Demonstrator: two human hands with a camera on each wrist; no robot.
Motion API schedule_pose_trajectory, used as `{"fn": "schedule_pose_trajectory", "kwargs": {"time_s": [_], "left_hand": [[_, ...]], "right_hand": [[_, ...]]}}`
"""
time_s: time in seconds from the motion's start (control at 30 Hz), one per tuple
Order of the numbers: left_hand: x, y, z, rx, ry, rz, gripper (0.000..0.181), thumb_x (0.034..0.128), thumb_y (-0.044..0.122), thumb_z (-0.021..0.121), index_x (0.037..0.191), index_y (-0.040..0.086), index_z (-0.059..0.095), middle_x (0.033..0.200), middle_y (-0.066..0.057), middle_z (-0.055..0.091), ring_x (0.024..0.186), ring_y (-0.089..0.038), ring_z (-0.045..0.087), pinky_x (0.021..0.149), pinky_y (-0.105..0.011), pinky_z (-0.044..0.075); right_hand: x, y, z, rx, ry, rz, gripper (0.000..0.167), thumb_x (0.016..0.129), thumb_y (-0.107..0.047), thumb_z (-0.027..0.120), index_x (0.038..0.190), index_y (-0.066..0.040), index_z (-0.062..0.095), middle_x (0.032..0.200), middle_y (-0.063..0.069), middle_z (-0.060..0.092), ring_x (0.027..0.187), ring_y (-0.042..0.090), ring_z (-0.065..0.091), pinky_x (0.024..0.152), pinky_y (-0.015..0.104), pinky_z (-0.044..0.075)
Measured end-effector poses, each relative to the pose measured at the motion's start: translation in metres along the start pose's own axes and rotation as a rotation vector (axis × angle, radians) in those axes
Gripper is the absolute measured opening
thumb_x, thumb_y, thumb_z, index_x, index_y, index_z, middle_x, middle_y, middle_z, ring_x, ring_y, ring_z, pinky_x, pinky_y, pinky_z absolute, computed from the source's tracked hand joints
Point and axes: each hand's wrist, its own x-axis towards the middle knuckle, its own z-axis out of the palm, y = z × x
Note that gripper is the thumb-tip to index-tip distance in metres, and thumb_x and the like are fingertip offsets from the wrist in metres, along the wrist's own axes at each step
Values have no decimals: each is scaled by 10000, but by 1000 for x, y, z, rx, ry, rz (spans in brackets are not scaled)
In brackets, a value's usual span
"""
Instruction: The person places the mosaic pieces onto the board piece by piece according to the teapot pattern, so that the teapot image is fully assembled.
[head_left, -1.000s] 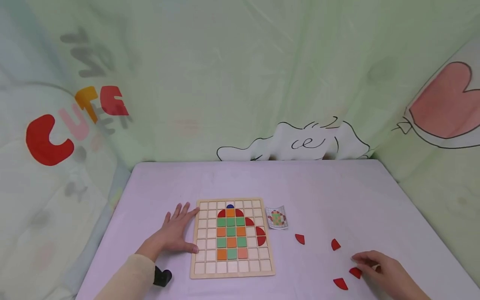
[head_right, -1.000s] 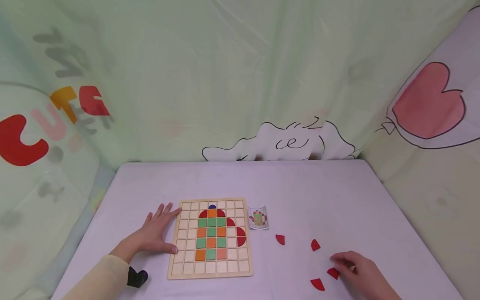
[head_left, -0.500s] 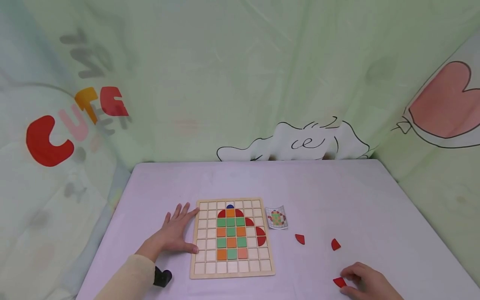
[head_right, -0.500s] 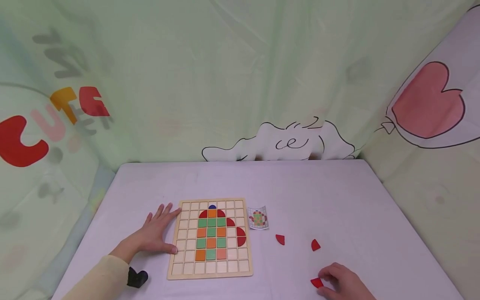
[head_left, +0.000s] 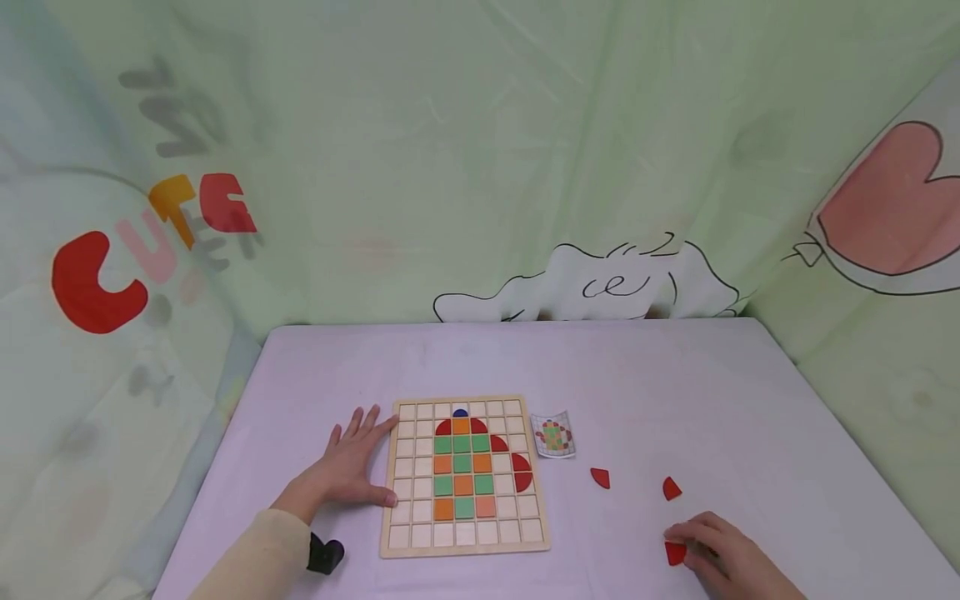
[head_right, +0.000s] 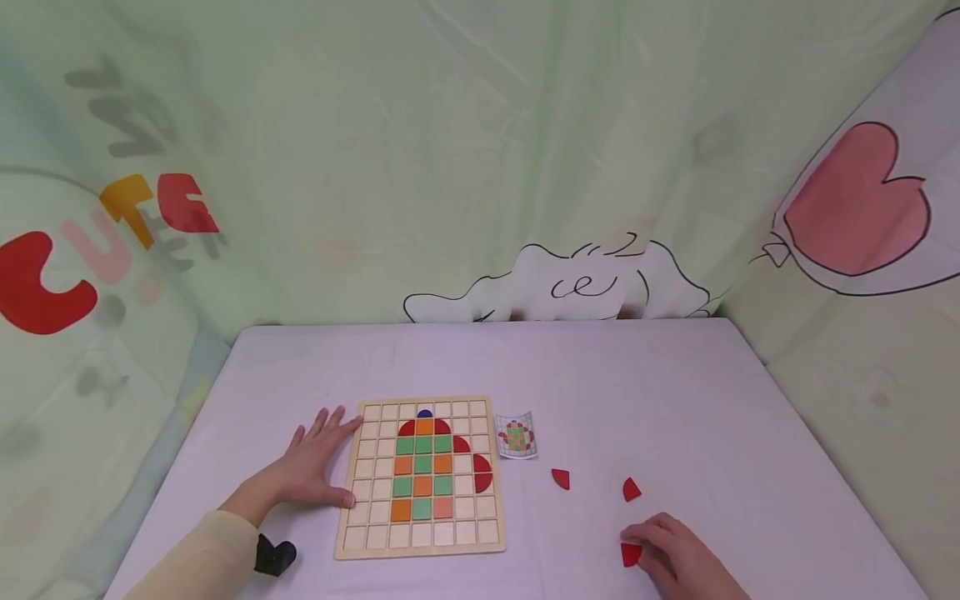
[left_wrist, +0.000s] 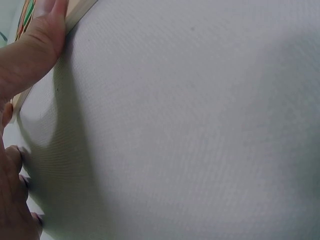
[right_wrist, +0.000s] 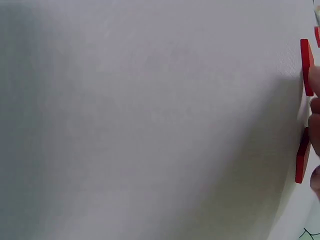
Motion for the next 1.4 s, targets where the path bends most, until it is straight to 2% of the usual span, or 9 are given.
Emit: {"fn": "schedule_pose_trajectory", "kwargs": {"time_s": [0.07, 0.13, 0.23, 0.33, 0.5, 0.73, 1.0, 1.2, 1.4], "left_hand": [[1, -1, 1, 2, 1, -1, 1223, 627, 540, 925, 1613, 160, 309, 1711, -210, 141, 1584, -467, 27, 1231, -722, 40], [2, -1, 1, 3, 1, -3, 1223, 627, 541, 925, 1614, 167, 308, 1714, -204, 138, 1587, -460, 23, 1235, -716, 37], [3, -1, 0, 1, 1, 2, 1222, 627, 538, 927, 1612, 160, 311, 1711, -211, 140, 1584, -468, 26, 1231, -721, 39], [2, 0, -1, -1, -4, 4, 1221, 630, 543, 923, 1612, 156, 309, 1711, -214, 135, 1583, -473, 23, 1230, -723, 34], [0, 1, -1, -6, -7, -2, 1224, 628, 543, 922, 1612, 151, 308, 1711, -215, 136, 1580, -479, 24, 1229, -725, 34], [0, 1, 0, 4, -1, 3, 1221, 629, 544, 924, 1611, 155, 312, 1709, -217, 144, 1582, -473, 32, 1229, -725, 47], [1, 0, 1, 2, 7, -5, 1212, 626, 518, 934, 1607, 153, 322, 1708, -212, 156, 1584, -468, 39, 1231, -721, 57], [1, -1, 0, 0, 1, -8, 1219, 622, 524, 933, 1609, 157, 318, 1712, -204, 145, 1585, -466, 30, 1235, -716, 47], [1, -1, 1, 6, 3, -5, 1223, 623, 544, 923, 1611, 162, 313, 1713, -203, 143, 1584, -467, 31, 1234, -717, 46]], "right_hand": [[2, -4, 2, -20, -14, 149, 422, 820, -266, 849, 1157, -73, 684, 1028, -32, 619, 875, 45, 561, 793, 266, 616], [3, -8, 5, -57, -15, 265, 541, 779, -416, 868, 1127, -50, 674, 994, -25, 620, 877, 108, 568, 817, 335, 621], [5, -11, 10, -132, -8, 337, 661, 725, -553, 865, 1060, -18, 670, 924, -4, 594, 839, 148, 539, 790, 377, 602], [6, -15, 13, -172, 1, 354, 683, 715, -569, 864, 1036, 3, 671, 896, 6, 578, 817, 155, 520, 773, 372, 578], [7, -20, 12, -178, 22, 337, 664, 716, -527, 880, 1054, 8, 680, 928, 14, 613, 833, 161, 543, 819, 419, 608], [5, -26, 9, -178, 17, 325, 698, 686, -547, 891, 1083, -12, 685, 980, 8, 644, 868, 167, 571, 861, 470, 618], [8, -29, 10, -167, 25, 324, 584, 726, -458, 893, 1071, -24, 709, 962, -2, 642, 881, 174, 582, 871, 465, 609], [16, -44, 8, -150, 108, 246, 465, 740, -370, 903, 1059, -78, 732, 924, -36, 627, 858, 125, 574, 749, 287, 599], [27, -70, 11, -139, 212, 87, 318, 737, -278, 914, 979, -178, 734, 863, -100, 579, 810, 32, 500, 720, 222, 546]]}}
